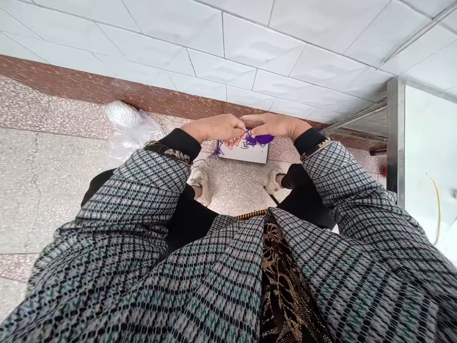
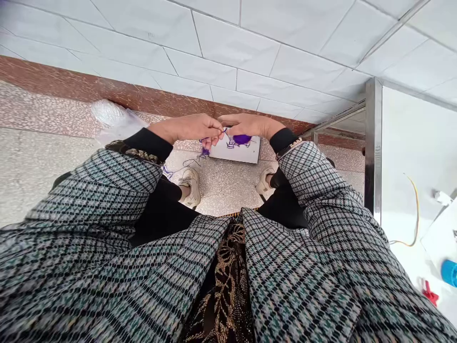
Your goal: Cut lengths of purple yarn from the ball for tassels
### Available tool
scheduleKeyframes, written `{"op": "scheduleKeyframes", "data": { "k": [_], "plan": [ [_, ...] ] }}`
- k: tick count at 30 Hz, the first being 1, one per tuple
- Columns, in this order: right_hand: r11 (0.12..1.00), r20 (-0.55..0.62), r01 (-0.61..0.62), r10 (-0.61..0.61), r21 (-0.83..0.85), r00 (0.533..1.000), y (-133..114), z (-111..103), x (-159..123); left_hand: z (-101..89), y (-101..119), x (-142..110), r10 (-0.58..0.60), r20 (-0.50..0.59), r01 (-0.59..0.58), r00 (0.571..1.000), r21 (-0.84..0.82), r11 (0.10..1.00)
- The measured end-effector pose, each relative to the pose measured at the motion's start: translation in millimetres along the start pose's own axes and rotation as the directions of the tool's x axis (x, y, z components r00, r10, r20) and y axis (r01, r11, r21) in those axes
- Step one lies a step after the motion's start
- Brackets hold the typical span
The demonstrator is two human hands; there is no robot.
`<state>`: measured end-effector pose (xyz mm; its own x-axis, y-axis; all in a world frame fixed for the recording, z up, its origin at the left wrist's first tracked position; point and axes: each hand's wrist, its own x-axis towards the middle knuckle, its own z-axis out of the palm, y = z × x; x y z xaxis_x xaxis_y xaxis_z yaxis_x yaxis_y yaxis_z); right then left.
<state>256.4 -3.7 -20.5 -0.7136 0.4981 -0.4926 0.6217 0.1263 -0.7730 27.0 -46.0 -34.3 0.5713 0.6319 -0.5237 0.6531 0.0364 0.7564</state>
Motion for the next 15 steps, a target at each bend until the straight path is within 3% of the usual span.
{"op": "scheduleKeyframes", "data": {
  "k": [3, 8, 10, 12, 13, 15],
  "plan": [
    [0.999, 0.039, -0.006, 0.005, 0.031, 0.999, -7.3, 10.7, 3.2, 0.4, -2.0, 3.8, 0.025, 0.001, -0.025, 1.0, -0.06, 0.998],
    [0.976, -0.212, -0.174, 0.144, -0.132, 0.967, 6.1, -12.3, -2.0, -18.4, -6.8, -22.0, 0.021, -0.019, -0.021, 1.0, -0.042, 0.999],
    [0.889, -0.326, -0.353, 0.254, -0.291, 0.91, 20.5, -31.9, -7.2, -30.1, -13.1, -39.7, 0.022, -0.048, -0.023, 0.999, -0.014, 1.0],
    [0.717, -0.417, -0.555, 0.391, -0.422, 0.821, 39.1, -50.4, -16.0, -41.8, -20.9, -60.2, -0.004, -0.079, 0.002, 0.997, -0.015, 1.0],
    [0.645, -0.446, -0.617, 0.437, -0.451, 0.781, 49.2, -57.6, -22.3, -47.2, -24.9, -71.3, -0.032, -0.102, 0.029, 0.994, -0.029, 0.999],
    [0.6, -0.468, -0.651, 0.458, -0.465, 0.756, 68.6, -65.4, -38.7, -57.0, -32.4, -94.9, -0.101, -0.18, 0.092, 0.978, -0.054, 0.994]
  ]
}}
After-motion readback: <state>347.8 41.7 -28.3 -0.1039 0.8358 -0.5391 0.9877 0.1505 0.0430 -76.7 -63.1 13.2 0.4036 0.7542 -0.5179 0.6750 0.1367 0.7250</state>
